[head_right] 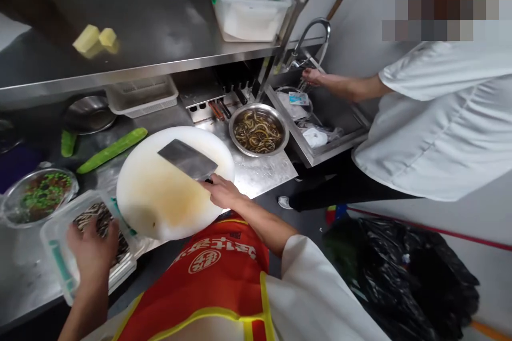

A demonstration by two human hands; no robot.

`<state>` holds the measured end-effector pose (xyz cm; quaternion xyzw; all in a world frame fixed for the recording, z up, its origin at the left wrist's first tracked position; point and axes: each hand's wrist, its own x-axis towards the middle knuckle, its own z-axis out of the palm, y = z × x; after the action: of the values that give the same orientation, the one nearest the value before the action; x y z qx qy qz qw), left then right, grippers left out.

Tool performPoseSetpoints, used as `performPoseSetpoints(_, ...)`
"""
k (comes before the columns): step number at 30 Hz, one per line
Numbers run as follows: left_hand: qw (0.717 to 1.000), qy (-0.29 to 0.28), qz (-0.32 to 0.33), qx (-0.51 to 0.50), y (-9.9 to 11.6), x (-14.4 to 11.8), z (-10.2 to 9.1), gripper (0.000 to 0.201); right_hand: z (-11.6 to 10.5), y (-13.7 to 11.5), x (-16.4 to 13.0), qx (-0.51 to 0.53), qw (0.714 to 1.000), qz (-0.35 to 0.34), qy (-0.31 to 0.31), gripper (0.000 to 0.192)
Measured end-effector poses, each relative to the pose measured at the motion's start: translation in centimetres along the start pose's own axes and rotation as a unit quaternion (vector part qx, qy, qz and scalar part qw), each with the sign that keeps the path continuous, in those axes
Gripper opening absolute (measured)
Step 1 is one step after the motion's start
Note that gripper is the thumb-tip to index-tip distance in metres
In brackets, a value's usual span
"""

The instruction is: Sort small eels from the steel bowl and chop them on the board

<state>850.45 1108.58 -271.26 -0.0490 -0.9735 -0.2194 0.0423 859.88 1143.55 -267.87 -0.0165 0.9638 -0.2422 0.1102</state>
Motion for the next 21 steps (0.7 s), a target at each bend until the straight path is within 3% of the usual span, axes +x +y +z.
performPoseSetpoints(3, 0.995, 0.041, 0.074, -0.061, 7.3, 2.9, 0.4, 0.054, 0.9, 1.1, 1.2, -0.067, 0.998, -0.013, 0.003, 0.057)
performPoseSetpoints(7, 0.974, -0.026, 0.198, -0.109, 17.5, 5.5, 3.5, 0.042, 0.7, 3.0, 1.7, -0.102, 0.993, -0.049, 0.031, 0.041)
performPoseSetpoints(10, 0.964, -0.069, 0.228, -0.116, 23.0, 6.5, 7.2, 0.038, -0.7, 4.6, 0.8, -0.102, 0.991, -0.069, 0.058, 0.031)
performPoseSetpoints(15, 0.973, -0.109, 0.161, -0.121, 26.9, 6.7, 11.6, 0.036, -2.2, 6.7, -0.4, -0.081, 0.992, -0.098, 0.012, 0.030)
performPoseSetpoints(21, 0.986, -0.051, 0.071, -0.144, 29.1, 3.5, 11.5, 0.035, -2.9, 8.7, 2.1, -0.060, 0.993, -0.094, 0.040, 0.030)
